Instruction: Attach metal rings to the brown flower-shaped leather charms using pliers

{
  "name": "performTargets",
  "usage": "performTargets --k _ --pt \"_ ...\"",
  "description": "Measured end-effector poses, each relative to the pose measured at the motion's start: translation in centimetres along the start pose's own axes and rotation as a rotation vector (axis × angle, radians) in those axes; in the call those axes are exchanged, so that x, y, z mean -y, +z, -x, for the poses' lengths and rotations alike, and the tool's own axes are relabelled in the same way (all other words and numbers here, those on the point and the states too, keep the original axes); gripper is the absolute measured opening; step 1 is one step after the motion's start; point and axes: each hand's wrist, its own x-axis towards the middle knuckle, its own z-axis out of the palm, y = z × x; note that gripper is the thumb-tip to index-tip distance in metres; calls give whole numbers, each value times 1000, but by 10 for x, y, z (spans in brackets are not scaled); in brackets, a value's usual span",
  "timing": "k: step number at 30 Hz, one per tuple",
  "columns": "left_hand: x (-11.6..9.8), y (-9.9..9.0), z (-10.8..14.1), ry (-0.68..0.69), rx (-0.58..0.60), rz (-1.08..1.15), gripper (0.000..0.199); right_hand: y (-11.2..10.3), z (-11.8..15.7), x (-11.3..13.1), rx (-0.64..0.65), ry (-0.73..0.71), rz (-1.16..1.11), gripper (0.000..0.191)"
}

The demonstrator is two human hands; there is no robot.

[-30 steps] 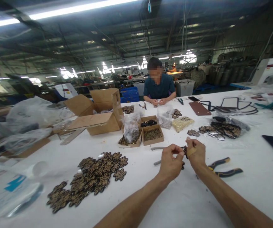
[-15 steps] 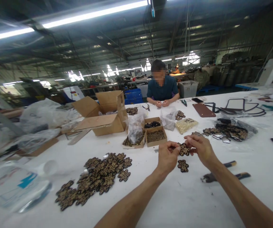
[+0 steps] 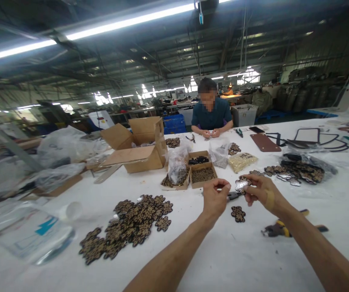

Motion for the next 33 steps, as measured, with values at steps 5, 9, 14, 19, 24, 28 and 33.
performTargets --k 5,9,14,19,24,28,33 --pt "8 5 3 -125 30 71 17 7 -4 -3 -166 68 -281 46" --pt "10 8 4 -180 34 150 17 14 -2 -4 -184 54 -287 55" --pt "13 9 4 -190 27 160 17 15 -3 -13 -281 34 -246 53" --pt "15 9 4 -145 21 125 17 15 -5 -16 -264 -5 -241 52" --pt "16 6 5 -117 27 78 19 17 -4 -14 -268 4 -243 52" --pt "17 6 5 -106 21 59 20 18 -2 -13 -247 6 -243 48" --pt "18 5 6 -92 21 59 19 20 -1 -12 -226 -3 -240 44"
